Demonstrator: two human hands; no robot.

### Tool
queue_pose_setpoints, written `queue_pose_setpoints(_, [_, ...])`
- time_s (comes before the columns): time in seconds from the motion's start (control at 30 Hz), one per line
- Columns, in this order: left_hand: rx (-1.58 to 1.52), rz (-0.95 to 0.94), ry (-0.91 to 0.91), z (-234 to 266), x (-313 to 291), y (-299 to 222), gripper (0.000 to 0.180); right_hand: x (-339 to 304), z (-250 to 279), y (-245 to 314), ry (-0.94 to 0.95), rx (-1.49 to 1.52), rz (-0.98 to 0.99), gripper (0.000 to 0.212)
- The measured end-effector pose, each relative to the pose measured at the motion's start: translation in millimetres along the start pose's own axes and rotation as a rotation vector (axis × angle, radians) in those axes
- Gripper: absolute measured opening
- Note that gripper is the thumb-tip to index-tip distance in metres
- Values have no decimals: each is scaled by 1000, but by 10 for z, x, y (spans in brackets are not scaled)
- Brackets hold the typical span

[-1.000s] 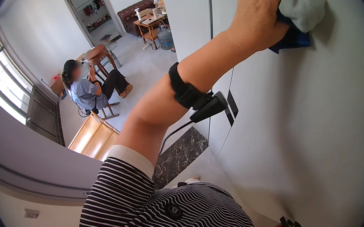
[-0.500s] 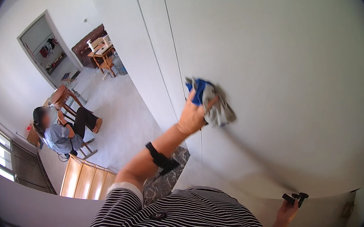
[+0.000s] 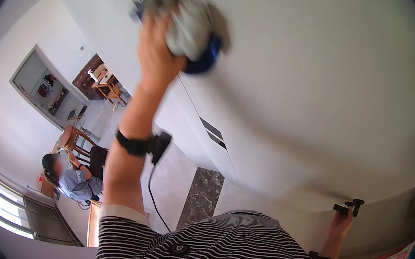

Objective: The person wipes a white closet door, a lower cabinet section, and a sliding glass door frame using a blue cloth.

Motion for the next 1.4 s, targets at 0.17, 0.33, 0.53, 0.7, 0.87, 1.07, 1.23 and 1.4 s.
queue_pose_setpoints(0.17, [-96,-73,245,-399,-1474,-151,59,42,110,-73,4,65,17,27])
queue_pose_setpoints(0.33, [-177,-30,107,-167,-821,-197,71,115,197,-44,-74,17,-27,25])
queue_pose_setpoints(0.53, [-136,-51,-2,158,223,-239,78,42,150,-21,-60,9,2,26])
queue_pose_setpoints(0.7, [-144,135,260,-252,-820,-260,79,-2,145,40,-97,-20,8,26])
queue_pose_setpoints(0.87, [-182,108,292,-309,-1153,-287,70,-11,79,-75,-97,19,-16,26])
queue_pose_setpoints(1.07, [-118,-37,-32,110,167,-265,76,60,163,-49,-37,0,57,26])
queue_pose_setpoints(1.23, [-109,114,81,-65,-427,-312,74,61,194,-62,-5,-6,56,34])
queue_pose_setpoints(1.4, [-154,118,316,-388,-1369,-256,77,44,206,-105,-24,39,52,33])
Point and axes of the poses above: each hand's wrist, its own x-axis towards the middle knuckle, its own z-axis out of the back of the hand, y = z × x, the point moved 9 cm from there along x, towards the middle knuckle, and after that the axes turned 12 degrees about z, right-handed, at the moved point
